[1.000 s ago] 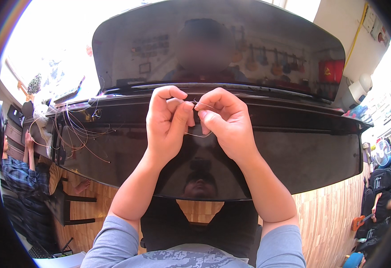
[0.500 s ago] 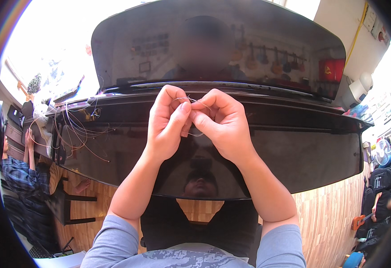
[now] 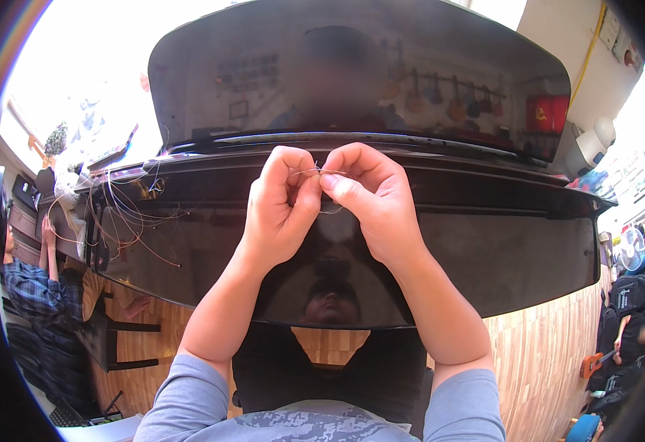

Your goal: The person repeatedly bends and shapes thin metal wires into circular loops by hand, placing finished loops on the piano surface. The person handles the wires one at a time, forming and adjusting each loop before setting it down.

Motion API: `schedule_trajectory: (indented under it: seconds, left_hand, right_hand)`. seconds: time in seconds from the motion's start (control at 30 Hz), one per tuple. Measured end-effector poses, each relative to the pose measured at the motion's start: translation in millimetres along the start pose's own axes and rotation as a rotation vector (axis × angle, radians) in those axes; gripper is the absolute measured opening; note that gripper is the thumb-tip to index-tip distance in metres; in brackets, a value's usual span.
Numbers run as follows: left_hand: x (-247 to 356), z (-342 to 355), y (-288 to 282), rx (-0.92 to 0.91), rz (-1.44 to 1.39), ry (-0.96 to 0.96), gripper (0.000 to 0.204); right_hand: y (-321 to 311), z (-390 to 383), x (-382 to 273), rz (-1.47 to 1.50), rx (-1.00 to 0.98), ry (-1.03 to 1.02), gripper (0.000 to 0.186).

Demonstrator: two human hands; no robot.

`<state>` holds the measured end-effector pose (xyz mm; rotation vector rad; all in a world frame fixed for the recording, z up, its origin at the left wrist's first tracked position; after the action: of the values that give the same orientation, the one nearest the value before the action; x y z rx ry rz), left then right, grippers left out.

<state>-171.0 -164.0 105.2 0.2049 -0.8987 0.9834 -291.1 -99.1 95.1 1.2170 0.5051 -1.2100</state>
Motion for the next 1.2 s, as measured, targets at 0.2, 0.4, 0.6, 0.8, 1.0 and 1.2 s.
schedule_trajectory:
  seconds: [0.2, 0.4, 0.6, 0.8, 1.0, 1.2]
  left_hand:
    - [1.5, 0.4, 0.3, -0.01, -0.01, -0.019, 0.01]
    - [0.2, -0.1, 0.9, -0.028, -0.075, -0.07, 0.009]
    - [1.8, -0.7, 0.6, 0.004, -0.17, -0.087, 0.007]
    - [-0.6, -0.9, -0.3, 0.019, -0.23, -0.12, 0.005]
    - [-3.1, -0.5, 4.2, 0.029, -0.387, -0.177, 0.004]
    - [-5.5, -0.7, 0.9, 0.007, -0.361, -0.163, 0.005]
  right_hand:
    - [-0.3, 0.3, 0.1, 0.061, -0.016, 0.018, 0.007]
    - [-0.5, 0.3, 3.8, 0.133, -0.039, 0.057, 0.007]
    - [-1.6, 0.7, 4.8, 0.116, -0.051, 0.1, 0.007]
    - [1.4, 1.2, 3.4, 0.108, -0.075, 0.115, 0.005]
    - [0.6, 1.5, 4.9, 0.119, -0.104, 0.14, 0.005]
    - [-2.4, 3.3, 4.2, 0.134, -0.132, 0.145, 0.005]
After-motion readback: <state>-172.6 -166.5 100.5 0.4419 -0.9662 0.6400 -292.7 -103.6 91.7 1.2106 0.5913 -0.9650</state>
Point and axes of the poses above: each hand's wrist, its own z-axis towards the middle knuckle, its own y-axis out of the palm, x = y × z, the point moved 4 cm from there along z, towards the middle knuckle, and after that the axes turned 3 degrees about z, right-handed, at the moved point
